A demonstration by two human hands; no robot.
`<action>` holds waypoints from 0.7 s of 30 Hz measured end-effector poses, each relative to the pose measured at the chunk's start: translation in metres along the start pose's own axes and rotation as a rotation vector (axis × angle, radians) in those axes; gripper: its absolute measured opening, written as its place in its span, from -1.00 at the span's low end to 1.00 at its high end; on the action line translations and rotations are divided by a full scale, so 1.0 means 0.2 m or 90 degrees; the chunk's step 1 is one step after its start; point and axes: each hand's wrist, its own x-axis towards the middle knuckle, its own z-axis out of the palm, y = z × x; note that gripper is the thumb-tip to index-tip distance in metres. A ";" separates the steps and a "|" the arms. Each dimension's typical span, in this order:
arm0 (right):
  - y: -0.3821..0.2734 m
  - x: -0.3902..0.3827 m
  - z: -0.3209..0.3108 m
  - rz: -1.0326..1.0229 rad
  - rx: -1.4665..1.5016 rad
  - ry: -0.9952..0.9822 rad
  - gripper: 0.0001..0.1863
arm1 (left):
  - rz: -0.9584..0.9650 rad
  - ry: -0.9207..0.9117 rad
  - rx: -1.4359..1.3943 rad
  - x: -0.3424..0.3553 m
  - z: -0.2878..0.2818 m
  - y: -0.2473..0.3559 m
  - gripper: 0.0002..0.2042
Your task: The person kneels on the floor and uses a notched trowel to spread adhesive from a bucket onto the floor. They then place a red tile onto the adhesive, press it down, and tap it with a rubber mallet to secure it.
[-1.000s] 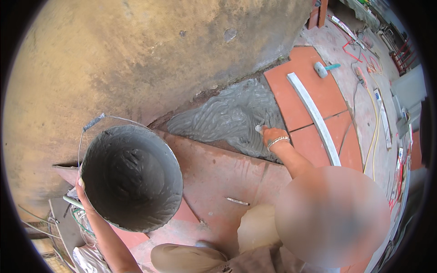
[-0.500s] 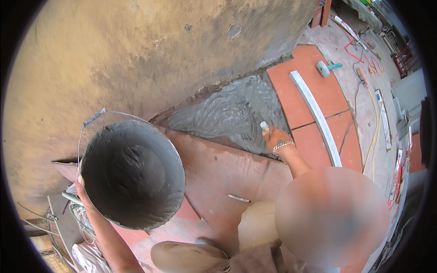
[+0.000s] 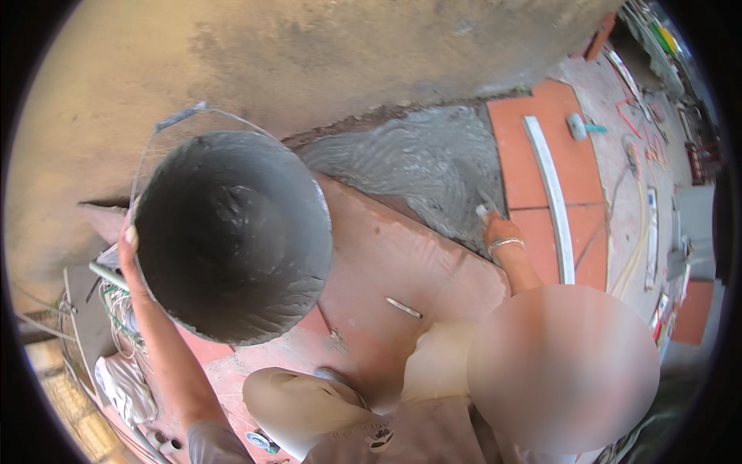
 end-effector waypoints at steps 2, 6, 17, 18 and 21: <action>0.07 -0.01 0.05 -0.002 0.024 0.059 -0.64 | -0.013 0.007 -0.028 -0.01 0.02 -0.01 -0.30; 0.18 -0.06 0.15 0.064 0.016 0.103 -0.64 | 0.005 -0.099 0.070 0.05 0.08 -0.02 -0.27; -0.16 -0.62 -0.49 -0.235 0.335 0.177 -0.65 | 0.065 -0.050 0.224 -0.11 0.56 0.06 -0.20; -0.23 -0.68 -0.59 -0.344 0.314 0.185 -0.64 | 0.056 -0.046 0.235 -0.13 0.61 0.08 -0.23; -0.47 -0.74 -0.82 -0.603 0.170 0.084 -0.58 | 0.042 -0.070 0.207 -0.17 0.75 0.09 -0.26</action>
